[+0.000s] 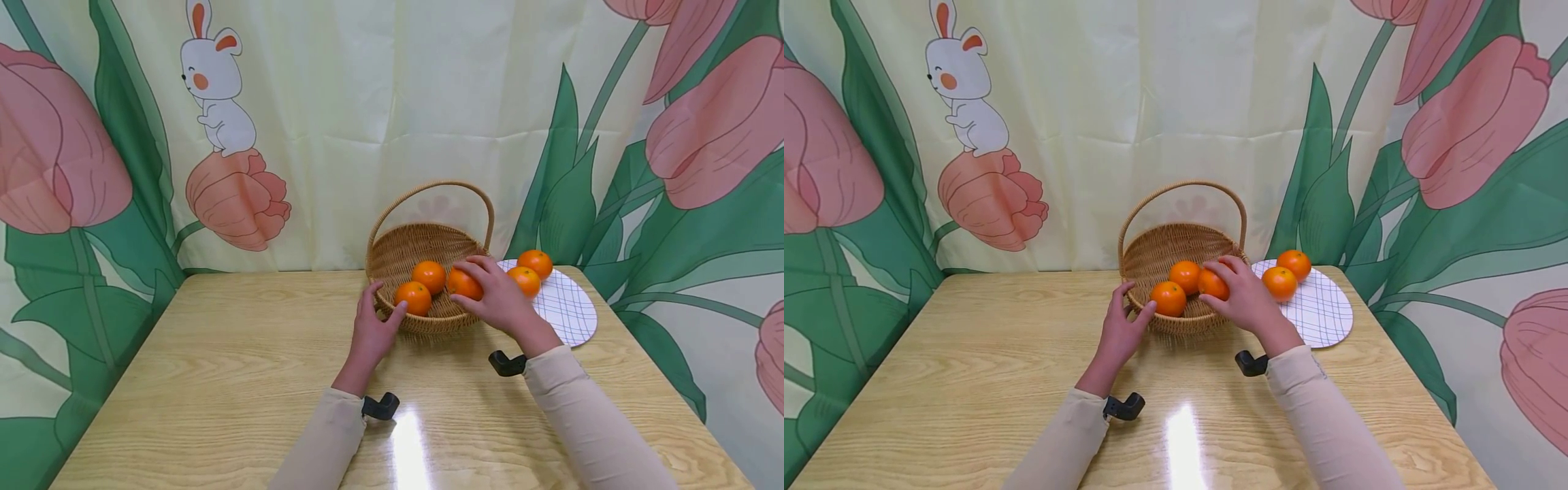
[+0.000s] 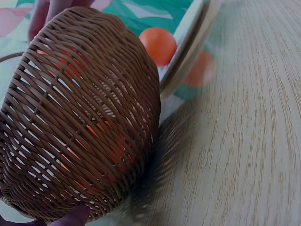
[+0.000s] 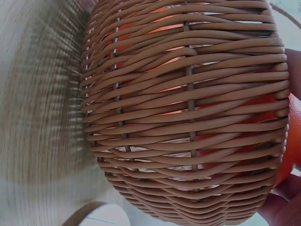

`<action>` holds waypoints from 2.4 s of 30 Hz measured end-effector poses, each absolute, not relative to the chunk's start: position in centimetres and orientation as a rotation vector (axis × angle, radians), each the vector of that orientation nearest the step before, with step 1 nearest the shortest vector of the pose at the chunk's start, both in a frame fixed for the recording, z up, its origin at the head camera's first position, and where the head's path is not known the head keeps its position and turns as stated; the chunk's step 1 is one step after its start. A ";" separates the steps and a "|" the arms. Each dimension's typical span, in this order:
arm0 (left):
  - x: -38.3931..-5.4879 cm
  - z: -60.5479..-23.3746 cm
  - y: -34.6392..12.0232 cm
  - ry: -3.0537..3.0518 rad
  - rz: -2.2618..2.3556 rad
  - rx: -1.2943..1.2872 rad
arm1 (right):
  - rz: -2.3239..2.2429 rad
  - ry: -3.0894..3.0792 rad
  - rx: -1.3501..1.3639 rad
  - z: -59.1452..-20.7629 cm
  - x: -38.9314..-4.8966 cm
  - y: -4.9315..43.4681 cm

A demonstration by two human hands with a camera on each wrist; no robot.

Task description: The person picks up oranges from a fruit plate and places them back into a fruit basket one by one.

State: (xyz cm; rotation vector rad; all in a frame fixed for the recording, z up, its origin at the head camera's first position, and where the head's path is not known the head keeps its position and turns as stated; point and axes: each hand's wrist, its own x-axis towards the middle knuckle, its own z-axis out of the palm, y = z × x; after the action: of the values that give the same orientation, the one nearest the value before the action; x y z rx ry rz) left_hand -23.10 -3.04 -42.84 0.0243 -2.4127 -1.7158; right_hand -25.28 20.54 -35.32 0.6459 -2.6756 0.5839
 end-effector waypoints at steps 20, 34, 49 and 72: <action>-23.2 -43.0 -2.9 -2.411 -1.728 0.024 | 0.566 -2.649 0.726 -36.2 -25.5 21.1; -23.1 -42.8 -2.9 -2.415 -1.737 0.044 | 0.623 -2.571 0.645 -36.9 -25.3 22.3; -22.9 -42.7 -2.8 -2.402 -1.776 0.023 | 0.666 -2.513 0.589 -37.6 -25.0 23.5; -23.1 -42.8 -2.8 -2.414 -1.766 0.040 | 0.719 -2.388 0.473 -39.0 -26.4 25.3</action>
State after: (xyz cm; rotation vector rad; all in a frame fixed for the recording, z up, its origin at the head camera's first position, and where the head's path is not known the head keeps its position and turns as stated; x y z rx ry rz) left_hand -23.06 -2.77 -42.78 0.0402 -2.4144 -1.7661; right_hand -26.36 25.26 -39.02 0.4734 -2.3876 0.7192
